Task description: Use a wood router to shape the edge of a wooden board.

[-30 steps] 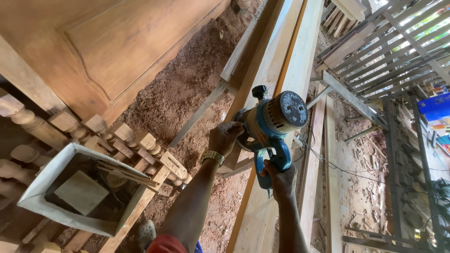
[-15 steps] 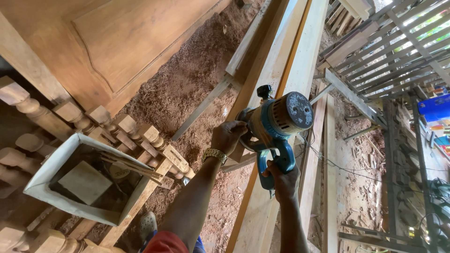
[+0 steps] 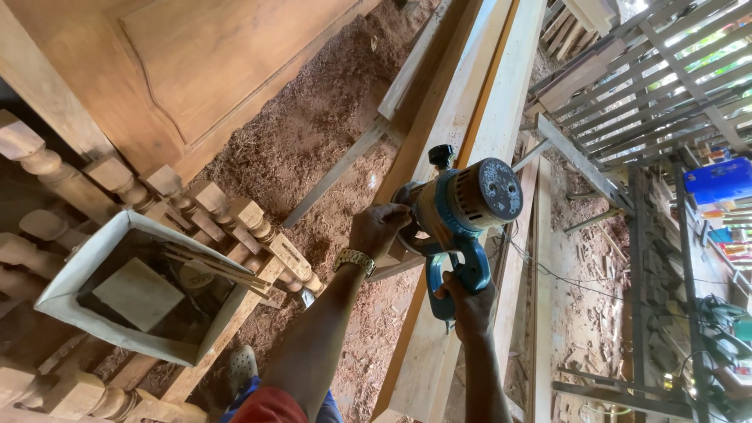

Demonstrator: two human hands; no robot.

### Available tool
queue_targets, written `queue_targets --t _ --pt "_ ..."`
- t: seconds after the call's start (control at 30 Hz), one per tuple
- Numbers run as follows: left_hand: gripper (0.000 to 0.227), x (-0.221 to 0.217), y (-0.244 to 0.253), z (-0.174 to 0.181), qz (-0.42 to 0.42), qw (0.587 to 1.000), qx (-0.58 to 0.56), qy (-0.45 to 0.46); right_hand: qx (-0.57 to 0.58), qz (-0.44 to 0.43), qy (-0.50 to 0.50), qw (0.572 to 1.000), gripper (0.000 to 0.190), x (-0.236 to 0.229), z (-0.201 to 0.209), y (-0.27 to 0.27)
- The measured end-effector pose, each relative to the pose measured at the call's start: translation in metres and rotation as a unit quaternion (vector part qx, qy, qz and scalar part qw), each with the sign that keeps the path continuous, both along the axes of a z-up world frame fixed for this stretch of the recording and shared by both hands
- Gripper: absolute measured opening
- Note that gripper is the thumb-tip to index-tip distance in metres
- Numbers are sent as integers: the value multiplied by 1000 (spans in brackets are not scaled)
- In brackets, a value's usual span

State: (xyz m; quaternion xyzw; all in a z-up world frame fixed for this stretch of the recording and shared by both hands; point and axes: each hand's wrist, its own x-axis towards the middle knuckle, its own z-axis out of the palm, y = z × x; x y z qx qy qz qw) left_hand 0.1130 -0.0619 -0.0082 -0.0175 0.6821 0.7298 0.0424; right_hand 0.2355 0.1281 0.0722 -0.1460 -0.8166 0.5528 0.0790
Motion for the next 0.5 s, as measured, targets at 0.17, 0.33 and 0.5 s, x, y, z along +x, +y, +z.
queue_targets --t 0.17,0.33,0.5 --pt "28 7 -5 -1 1 1000 14 12 -11 2 5 1000 19 8 2 -6" --pt "27 16 -10 1 -3 1000 13 13 0 -28 -24 999 18 19 7 -13" --pt "27 23 -13 0 -7 1000 18 7 10 -2 -4 1000 16 28 8 -18"
